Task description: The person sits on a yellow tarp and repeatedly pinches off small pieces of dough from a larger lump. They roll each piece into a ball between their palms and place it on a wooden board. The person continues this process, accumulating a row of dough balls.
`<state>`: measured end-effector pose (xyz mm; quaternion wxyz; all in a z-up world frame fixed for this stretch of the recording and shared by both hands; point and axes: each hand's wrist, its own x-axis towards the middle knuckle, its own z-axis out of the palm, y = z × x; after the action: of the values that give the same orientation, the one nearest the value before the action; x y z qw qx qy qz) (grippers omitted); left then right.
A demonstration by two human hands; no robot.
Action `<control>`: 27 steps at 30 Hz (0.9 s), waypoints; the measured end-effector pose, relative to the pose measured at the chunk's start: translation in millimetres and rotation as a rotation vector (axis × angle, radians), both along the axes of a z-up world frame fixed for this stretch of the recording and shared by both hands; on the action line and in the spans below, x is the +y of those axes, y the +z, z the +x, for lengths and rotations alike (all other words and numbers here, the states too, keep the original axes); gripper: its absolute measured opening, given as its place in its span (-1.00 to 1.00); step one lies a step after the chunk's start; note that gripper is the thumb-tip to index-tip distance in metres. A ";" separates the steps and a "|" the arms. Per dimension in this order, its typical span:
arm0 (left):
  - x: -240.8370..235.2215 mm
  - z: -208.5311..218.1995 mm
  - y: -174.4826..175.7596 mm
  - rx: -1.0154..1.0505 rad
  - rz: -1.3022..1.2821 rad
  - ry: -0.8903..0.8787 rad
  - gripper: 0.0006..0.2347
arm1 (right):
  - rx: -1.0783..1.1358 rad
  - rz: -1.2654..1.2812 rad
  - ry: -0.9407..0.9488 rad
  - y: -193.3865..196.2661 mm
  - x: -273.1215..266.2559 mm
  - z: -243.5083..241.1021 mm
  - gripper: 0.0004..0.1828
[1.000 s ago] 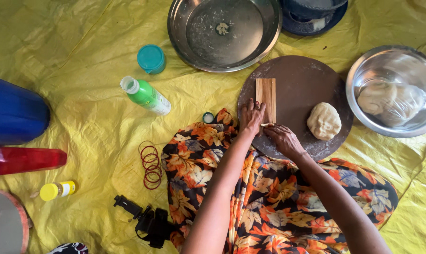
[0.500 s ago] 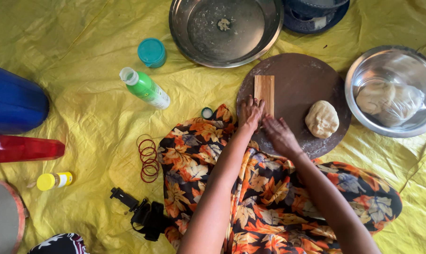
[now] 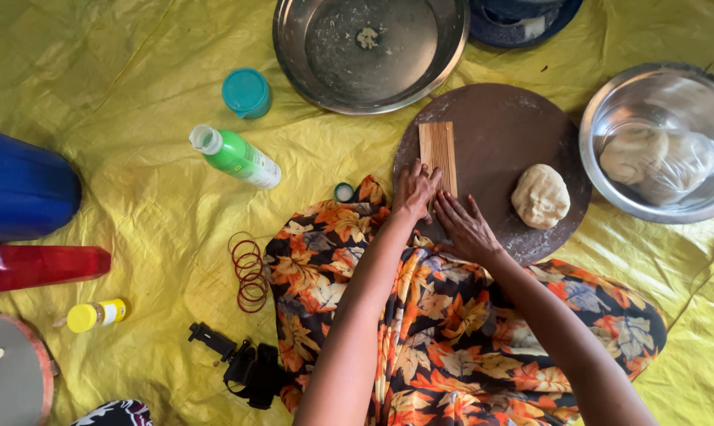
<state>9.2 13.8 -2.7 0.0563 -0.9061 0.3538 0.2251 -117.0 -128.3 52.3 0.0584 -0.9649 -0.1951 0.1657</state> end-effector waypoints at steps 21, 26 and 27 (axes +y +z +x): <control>10.9 2.1 14.1 0.023 -0.086 0.087 0.09 | -0.086 0.059 -0.092 -21.4 -9.1 33.9 -0.07; 12.9 8.9 33.9 0.034 0.051 0.060 0.02 | -0.220 0.236 -0.197 -28.0 -17.3 27.7 -0.39; 13.3 9.1 37.9 0.034 0.060 0.061 0.01 | -0.243 0.317 -0.218 -27.8 -22.8 20.2 -0.55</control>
<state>18.3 27.0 35.2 0.0704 -0.9104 0.3202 0.2525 -96.8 -151.1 24.5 0.2030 -0.9719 -0.1190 0.0084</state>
